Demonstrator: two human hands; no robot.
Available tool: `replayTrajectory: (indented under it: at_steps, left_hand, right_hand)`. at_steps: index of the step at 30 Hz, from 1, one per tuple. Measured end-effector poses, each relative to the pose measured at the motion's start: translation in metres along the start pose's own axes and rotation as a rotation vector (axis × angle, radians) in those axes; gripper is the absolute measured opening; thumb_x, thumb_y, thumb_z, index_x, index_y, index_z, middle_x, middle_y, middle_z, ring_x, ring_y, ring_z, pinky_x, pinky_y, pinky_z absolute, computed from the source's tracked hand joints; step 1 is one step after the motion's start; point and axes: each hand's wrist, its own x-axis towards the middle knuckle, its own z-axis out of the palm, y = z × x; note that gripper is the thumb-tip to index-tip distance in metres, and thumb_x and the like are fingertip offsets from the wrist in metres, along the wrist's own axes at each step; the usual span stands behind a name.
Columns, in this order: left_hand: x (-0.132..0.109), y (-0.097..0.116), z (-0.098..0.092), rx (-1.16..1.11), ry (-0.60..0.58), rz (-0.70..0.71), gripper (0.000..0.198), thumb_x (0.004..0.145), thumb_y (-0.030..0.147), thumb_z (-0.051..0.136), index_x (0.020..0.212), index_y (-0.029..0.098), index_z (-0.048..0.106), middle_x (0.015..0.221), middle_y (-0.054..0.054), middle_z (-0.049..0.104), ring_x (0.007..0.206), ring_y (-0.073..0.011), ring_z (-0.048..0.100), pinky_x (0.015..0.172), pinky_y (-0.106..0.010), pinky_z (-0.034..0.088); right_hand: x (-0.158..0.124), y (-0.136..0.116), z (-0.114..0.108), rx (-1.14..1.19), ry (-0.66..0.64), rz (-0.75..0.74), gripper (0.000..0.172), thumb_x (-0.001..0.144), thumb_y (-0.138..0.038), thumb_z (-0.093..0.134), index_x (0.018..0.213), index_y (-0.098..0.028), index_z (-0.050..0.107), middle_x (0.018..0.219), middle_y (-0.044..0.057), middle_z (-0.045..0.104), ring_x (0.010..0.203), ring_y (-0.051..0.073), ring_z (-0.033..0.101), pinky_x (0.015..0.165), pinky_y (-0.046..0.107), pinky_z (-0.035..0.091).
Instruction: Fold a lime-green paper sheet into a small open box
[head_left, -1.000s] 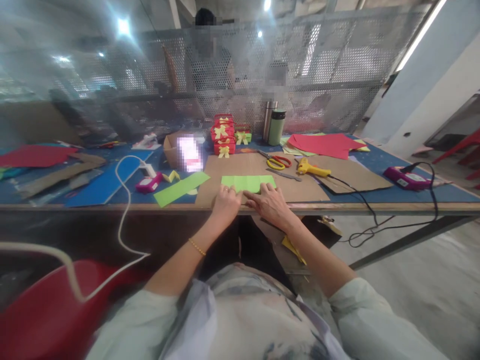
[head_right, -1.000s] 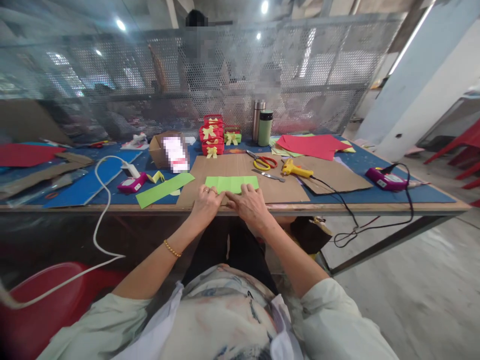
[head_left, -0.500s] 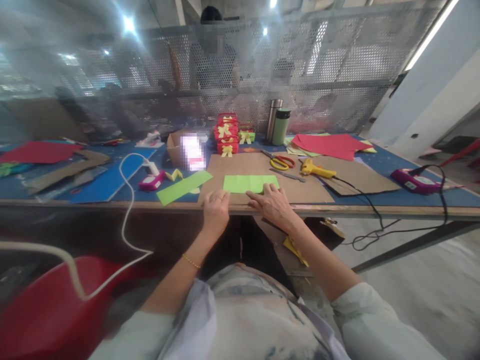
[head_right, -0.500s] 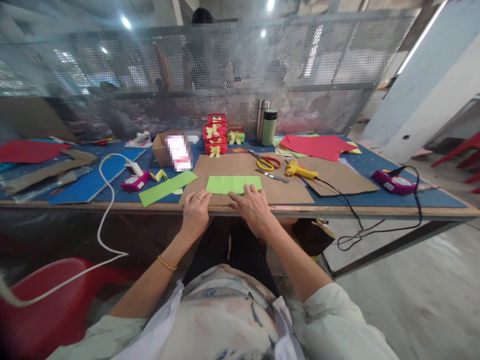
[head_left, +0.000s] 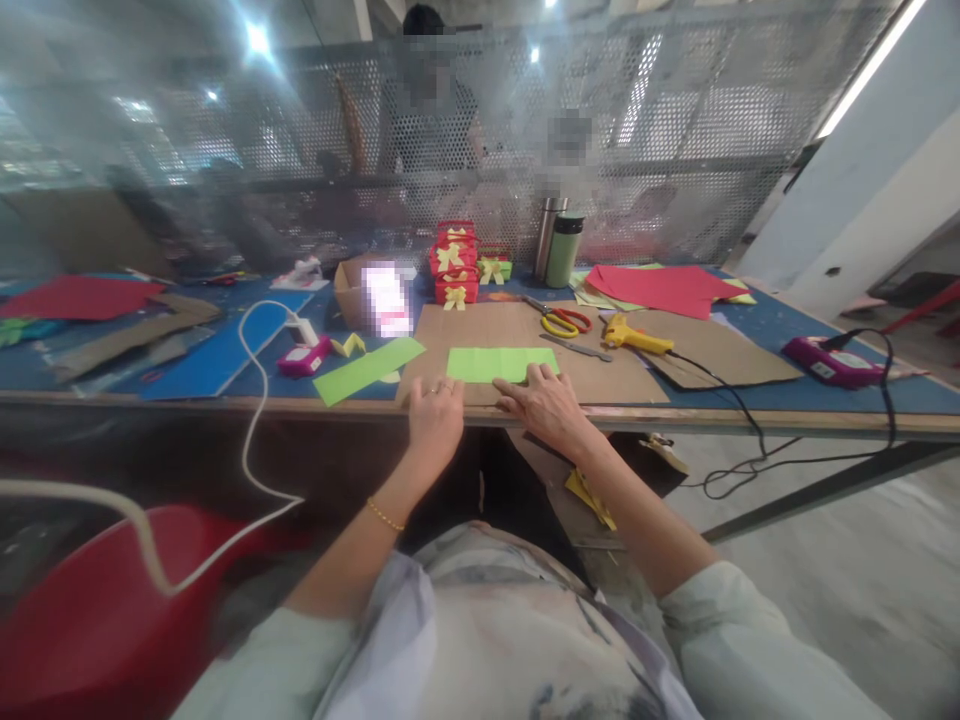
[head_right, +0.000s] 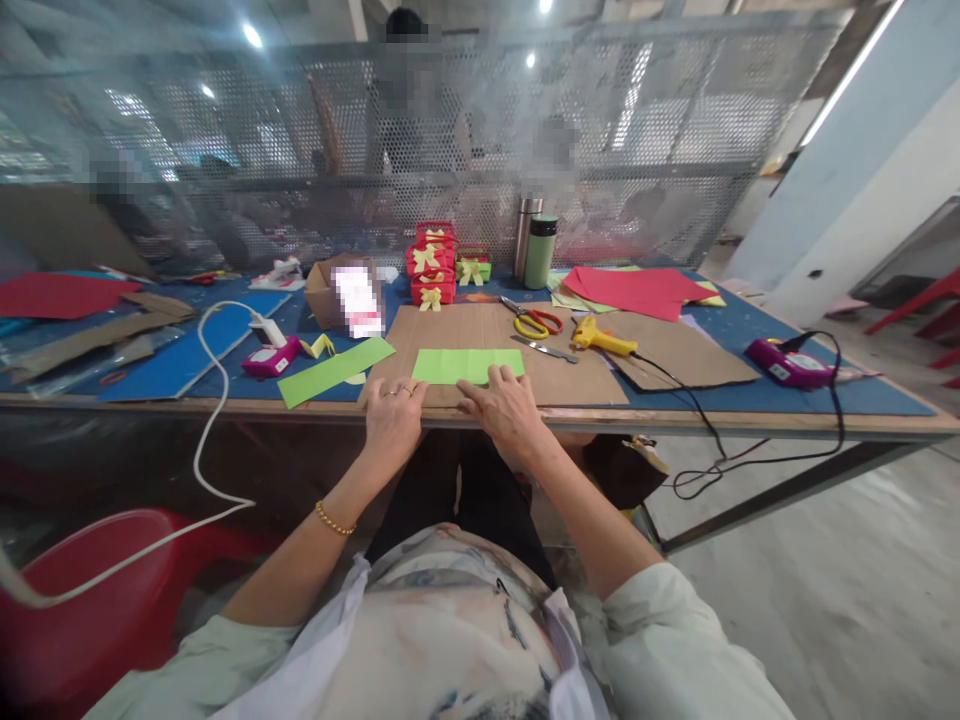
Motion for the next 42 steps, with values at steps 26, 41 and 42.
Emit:
replayTrajectory:
  at_steps: [26,41,42]
  left_hand:
    - [0.000,0.005,0.003,0.144,0.018,-0.059,0.048,0.097,0.006,0.031,0.125,0.010,0.070,0.109,-0.019,0.071,0.093,-0.0261,0.070,0.113,-0.053,0.035]
    - [0.015,0.008,-0.008,0.071,-0.049,0.088,0.043,0.096,0.005,0.034,0.118,0.010,0.070,0.117,-0.021,0.071,0.119,-0.0306,0.062,0.105,-0.051,0.041]
    - [0.018,0.010,-0.009,0.047,-0.073,0.110,0.041,0.097,0.006,0.035,0.118,0.010,0.069,0.112,-0.020,0.071,0.113,-0.0296,0.064,0.102,-0.049,0.043]
  right_hand:
    - [-0.001,-0.002,-0.001,-0.005,-0.014,0.016,0.047,0.106,-0.051,0.033,0.142,-0.035,0.059,0.114,0.015,0.056,0.104,0.030,0.045,0.079,0.035,0.026]
    - [-0.001,-0.004,-0.002,0.029,0.051,0.012,0.042,0.105,-0.049,0.038,0.134,-0.034,0.065,0.111,0.016,0.057,0.103,0.030,0.045,0.079,0.037,0.029]
    - [-0.001,-0.004,-0.002,0.030,0.050,0.015,0.043,0.105,-0.049,0.038,0.134,-0.033,0.065,0.111,0.016,0.058,0.104,0.030,0.046,0.079,0.036,0.030]
